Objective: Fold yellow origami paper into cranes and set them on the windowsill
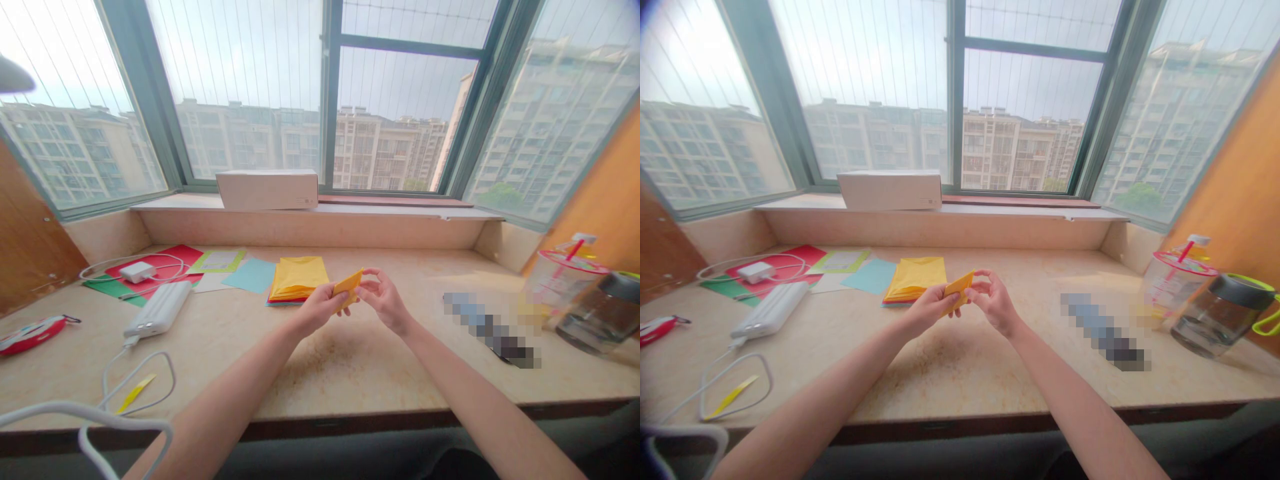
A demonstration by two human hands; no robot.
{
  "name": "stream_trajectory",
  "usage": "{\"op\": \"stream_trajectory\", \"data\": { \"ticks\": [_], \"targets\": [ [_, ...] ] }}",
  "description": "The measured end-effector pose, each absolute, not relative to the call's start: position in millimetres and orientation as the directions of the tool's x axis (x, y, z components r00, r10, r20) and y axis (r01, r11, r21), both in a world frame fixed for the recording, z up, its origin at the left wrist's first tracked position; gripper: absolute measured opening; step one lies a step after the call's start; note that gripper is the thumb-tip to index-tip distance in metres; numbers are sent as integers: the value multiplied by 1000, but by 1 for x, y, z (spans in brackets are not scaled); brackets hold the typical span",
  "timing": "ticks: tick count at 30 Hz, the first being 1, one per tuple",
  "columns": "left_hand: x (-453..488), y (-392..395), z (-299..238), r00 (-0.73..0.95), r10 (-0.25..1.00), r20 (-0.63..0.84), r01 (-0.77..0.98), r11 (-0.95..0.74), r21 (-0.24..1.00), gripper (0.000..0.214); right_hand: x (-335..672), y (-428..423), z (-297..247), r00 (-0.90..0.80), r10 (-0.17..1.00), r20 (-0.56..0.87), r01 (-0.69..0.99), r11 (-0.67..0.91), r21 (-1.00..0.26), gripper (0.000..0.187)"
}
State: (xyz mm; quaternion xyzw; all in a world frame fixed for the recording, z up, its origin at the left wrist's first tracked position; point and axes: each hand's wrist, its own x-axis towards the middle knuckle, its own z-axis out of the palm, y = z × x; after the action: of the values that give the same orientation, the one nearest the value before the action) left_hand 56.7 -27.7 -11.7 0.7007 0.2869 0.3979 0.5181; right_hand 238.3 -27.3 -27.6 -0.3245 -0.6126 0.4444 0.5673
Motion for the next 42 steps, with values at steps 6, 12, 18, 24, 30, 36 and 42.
{"op": "stream_trajectory", "data": {
  "ticks": [6, 12, 18, 24, 30, 36, 42],
  "targets": [
    [58, -28, -13, 539, 808, 238, -8, -277, 961, 37, 237, -29, -27, -99, 921, 376, -90, 368, -926, 49],
    [59, -24, -17, 533, 813, 234, 0, -277, 961, 37, 234, -27, -28, -45, 932, 359, -64, 356, -932, 46],
    [58, -23, -15, 529, 819, 223, 19, -274, 961, 40, 235, -29, -25, -108, 932, 347, -64, 341, -938, 50],
    [57, -23, -16, 536, 818, 209, 10, -254, 967, 42, 235, -28, -26, -87, 919, 384, -58, 380, -923, 37],
    [54, -24, -15, 540, 819, 193, -2, -228, 974, 41, 236, -24, -30, -122, 928, 353, -98, 343, -934, 41],
    [54, -23, -16, 538, 824, 175, 12, -215, 976, 32, 238, -20, -32, -64, 938, 340, -68, 336, -939, 43],
    [49, -21, -19, 529, 842, 100, 190, -232, 954, 19, 246, -21, -26, 20, 854, 520, 201, 506, -839, 33]
  ]
}}
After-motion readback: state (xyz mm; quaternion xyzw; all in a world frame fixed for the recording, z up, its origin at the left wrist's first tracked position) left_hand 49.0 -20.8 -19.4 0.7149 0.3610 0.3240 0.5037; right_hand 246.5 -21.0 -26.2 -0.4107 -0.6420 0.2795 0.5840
